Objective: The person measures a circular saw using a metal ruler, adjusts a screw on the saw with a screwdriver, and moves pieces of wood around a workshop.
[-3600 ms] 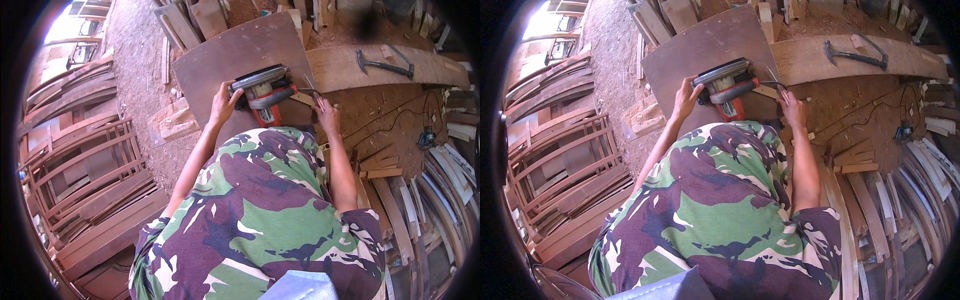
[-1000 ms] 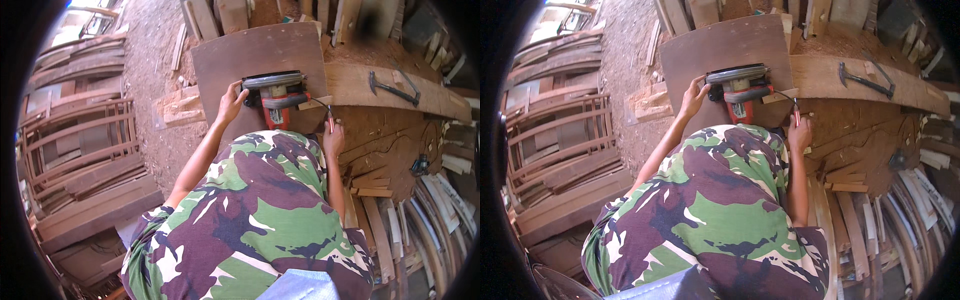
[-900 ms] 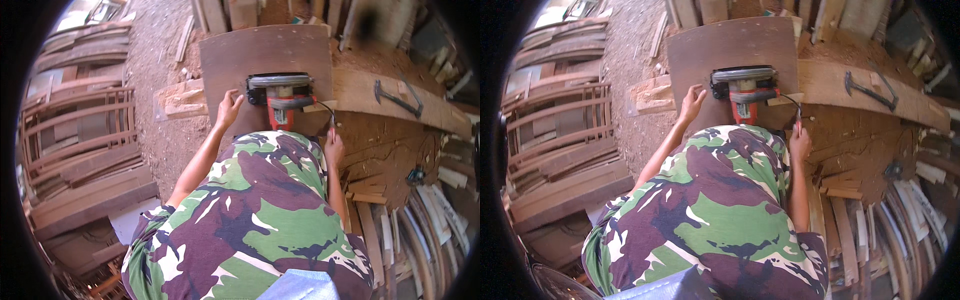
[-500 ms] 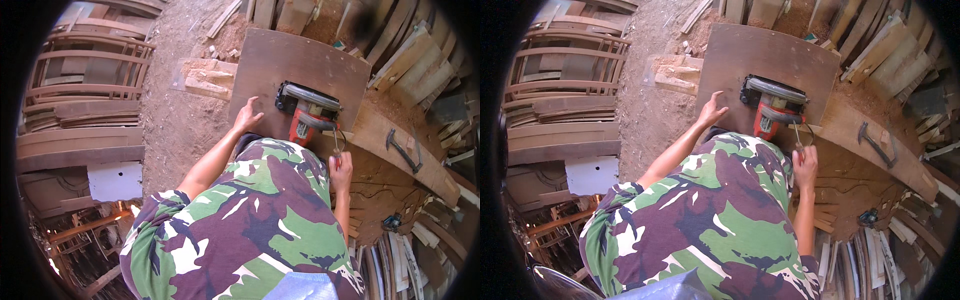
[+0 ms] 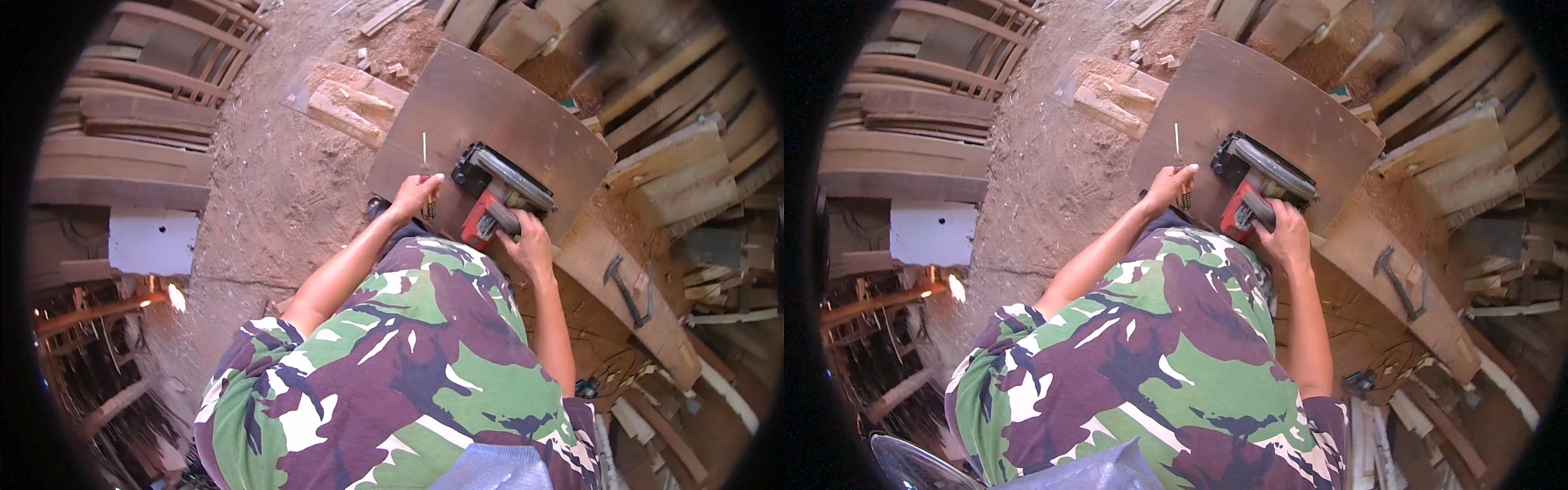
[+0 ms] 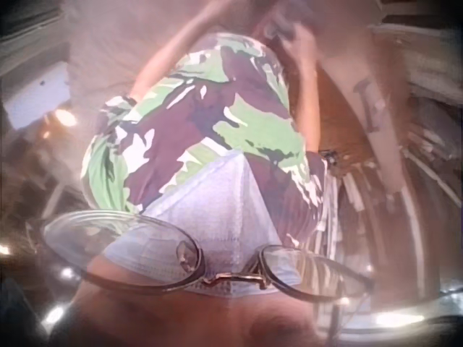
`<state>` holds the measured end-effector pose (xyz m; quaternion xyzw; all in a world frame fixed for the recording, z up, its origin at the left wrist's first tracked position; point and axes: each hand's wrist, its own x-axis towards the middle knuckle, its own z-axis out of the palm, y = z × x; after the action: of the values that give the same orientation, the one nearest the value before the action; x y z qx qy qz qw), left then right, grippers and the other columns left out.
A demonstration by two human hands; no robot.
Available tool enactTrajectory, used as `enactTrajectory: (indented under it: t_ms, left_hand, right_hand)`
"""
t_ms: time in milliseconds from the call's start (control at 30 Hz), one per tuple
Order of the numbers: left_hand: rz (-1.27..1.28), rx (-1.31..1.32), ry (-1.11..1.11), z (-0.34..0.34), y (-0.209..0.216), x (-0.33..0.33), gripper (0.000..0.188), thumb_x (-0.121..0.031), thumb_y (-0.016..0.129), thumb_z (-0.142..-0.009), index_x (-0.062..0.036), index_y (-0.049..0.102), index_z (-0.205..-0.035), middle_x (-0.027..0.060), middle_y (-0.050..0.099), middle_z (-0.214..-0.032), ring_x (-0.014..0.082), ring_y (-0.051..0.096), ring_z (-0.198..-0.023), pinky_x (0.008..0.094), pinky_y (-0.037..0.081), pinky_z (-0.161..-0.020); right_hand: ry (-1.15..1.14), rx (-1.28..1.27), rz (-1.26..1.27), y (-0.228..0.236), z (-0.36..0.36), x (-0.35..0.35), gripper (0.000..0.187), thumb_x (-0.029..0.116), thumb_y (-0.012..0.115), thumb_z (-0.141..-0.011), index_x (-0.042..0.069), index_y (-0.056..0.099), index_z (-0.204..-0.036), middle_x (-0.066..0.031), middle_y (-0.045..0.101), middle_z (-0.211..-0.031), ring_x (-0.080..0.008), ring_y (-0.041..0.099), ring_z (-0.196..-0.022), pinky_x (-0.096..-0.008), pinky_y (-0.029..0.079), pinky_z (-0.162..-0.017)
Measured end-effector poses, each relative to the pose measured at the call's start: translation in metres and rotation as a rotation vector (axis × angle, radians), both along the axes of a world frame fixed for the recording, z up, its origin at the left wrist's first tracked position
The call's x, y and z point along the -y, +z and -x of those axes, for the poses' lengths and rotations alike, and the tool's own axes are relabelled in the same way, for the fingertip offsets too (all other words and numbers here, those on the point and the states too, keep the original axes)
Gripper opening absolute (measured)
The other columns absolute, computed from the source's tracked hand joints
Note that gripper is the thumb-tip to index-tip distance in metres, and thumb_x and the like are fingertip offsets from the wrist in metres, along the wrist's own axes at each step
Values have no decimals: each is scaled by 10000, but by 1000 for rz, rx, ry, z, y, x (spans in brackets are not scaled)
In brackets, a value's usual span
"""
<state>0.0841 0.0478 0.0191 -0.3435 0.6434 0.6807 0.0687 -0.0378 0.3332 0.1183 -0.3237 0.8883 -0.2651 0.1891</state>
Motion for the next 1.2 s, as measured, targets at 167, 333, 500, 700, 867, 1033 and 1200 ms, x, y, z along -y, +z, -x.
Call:
enactTrajectory:
  t_ms: [167,333,500,700,867,1033,1200]
  left_hand:
    - [540,136,-105,-3,-55,8,563,-541,752,-1033,-26,726,-805,138,756,-820,262,719,-746,436,543,-703]
    - [910,167,-274,-15,-77,-14,581,-586,840,-916,-19,752,-825,241,737,-952,421,739,-962,531,591,-869]
    - [889,151,-180,-14,-71,-16,463,-507,901,-861,-57,796,-824,198,747,-957,406,725,-1006,526,592,-919]
    - [877,222,-240,-7,-59,-12,494,-548,890,-857,-59,823,-819,220,773,-939,430,765,-942,530,616,-863]
    - [851,249,-294,-5,-57,-6,476,-519,831,-908,-48,830,-846,232,773,-939,470,761,-945,546,615,-875]
    - [913,215,-376,-5,-57,5,467,-477,727,-980,-25,830,-917,290,767,-979,494,751,-975,574,601,-902]
    - [967,202,-611,2,-53,19,533,-511,701,-1012,2,815,-922,309,764,-911,507,756,-920,589,596,-863]
  right_hand:
    - [257,127,-10,-42,43,-9,375,144,849,-863,114,746,-1223,-238,766,-1000,-461,751,-967,-505,601,-822]
    - [291,80,-59,-34,54,-11,379,102,815,-829,129,740,-1200,-237,771,-990,-470,750,-977,-530,599,-820]
    - [224,6,-200,-1,47,-23,447,77,797,-770,155,734,-1205,-232,773,-971,-463,755,-963,-561,597,-811]
    - [-12,29,-57,52,11,-57,332,123,832,-872,132,752,-1194,-225,778,-963,-471,755,-940,-507,593,-798]
    - [-415,85,138,76,-31,-102,225,173,860,-984,22,715,-1066,-115,725,-853,-238,683,-742,-374,556,-745]
    - [-964,148,302,56,-99,-139,264,230,862,-1011,35,686,-989,2,665,-816,-96,587,-668,-295,483,-620]
    - [-1467,88,492,18,-170,-151,242,190,838,-1025,-6,701,-1066,-25,683,-837,-88,558,-597,-286,449,-537]
